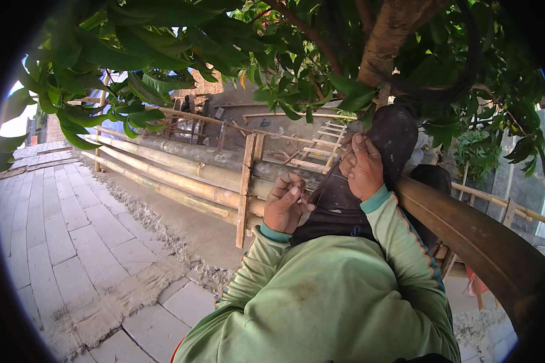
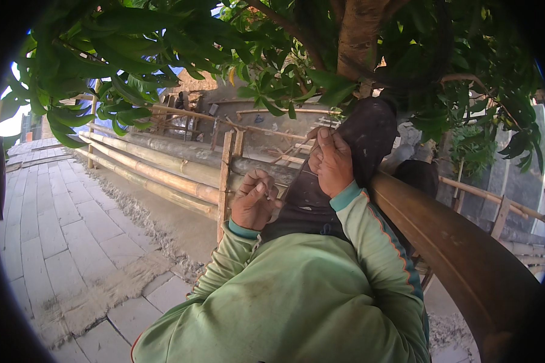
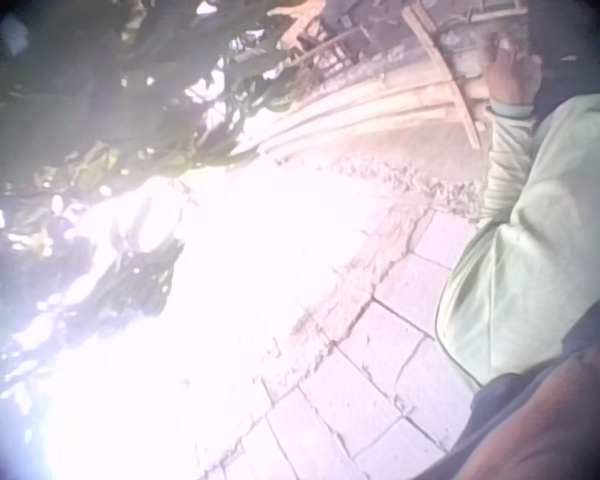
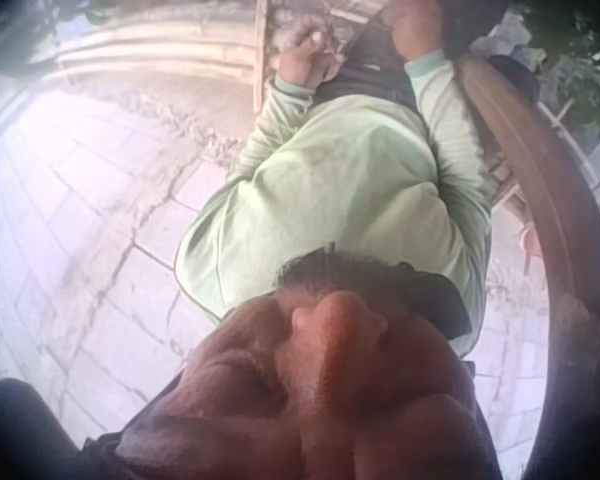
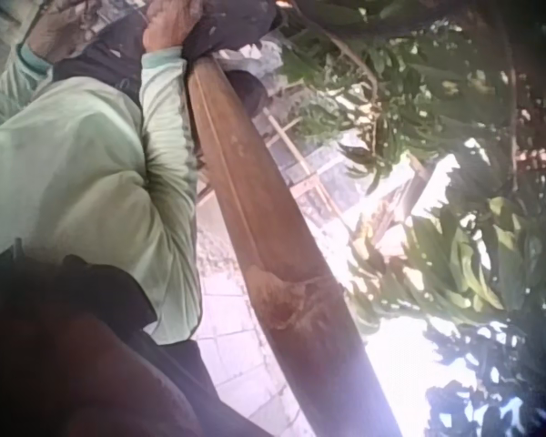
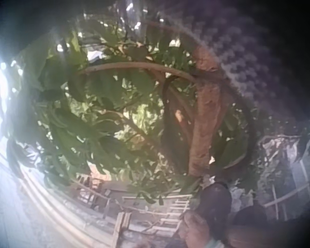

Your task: The person secures bamboo poles to a wooden frame on a rooftop using wire and a hammer. They wrap wire around the joints, twist it tight, and hammer nails to fasten the structure.

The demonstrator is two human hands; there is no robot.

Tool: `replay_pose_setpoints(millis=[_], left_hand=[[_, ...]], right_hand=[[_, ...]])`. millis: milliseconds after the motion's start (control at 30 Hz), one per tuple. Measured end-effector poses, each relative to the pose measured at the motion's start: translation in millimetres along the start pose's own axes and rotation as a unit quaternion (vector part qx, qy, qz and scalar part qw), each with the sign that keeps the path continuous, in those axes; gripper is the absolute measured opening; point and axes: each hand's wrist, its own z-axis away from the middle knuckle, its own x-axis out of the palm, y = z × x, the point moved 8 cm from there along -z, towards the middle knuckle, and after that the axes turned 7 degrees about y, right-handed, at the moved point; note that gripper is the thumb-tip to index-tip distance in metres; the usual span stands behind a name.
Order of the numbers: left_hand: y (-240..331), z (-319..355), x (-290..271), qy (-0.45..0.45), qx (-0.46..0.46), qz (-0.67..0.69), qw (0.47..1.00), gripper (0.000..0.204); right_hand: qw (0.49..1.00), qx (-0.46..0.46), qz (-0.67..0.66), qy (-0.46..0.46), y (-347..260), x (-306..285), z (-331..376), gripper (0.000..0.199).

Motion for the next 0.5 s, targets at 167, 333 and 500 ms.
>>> replay_pose_setpoints(millis=[167, 333, 500], left_hand=[[15.4, 13.6, 15.4, 0.087, 0.18, -0.354, 0.913, 0.052], [-1.7, 6.9, 9.0, 0.125, 0.12, -0.328, 0.929, 0.029], [-6.5, 0.8, 0.8, 0.159, 0.14, -0.247, 0.946, 0.024]], right_hand=[[0.993, -0.007, 0.12, 0.022, 7.9, 4.8, -1.3, 0.03], [0.994, 0.003, 0.105, -0.001, 8.2, 5.8, -1.3, 0.026], [0.996, 0.022, 0.068, -0.045, 11.9, 5.3, -1.9, 0.023]])
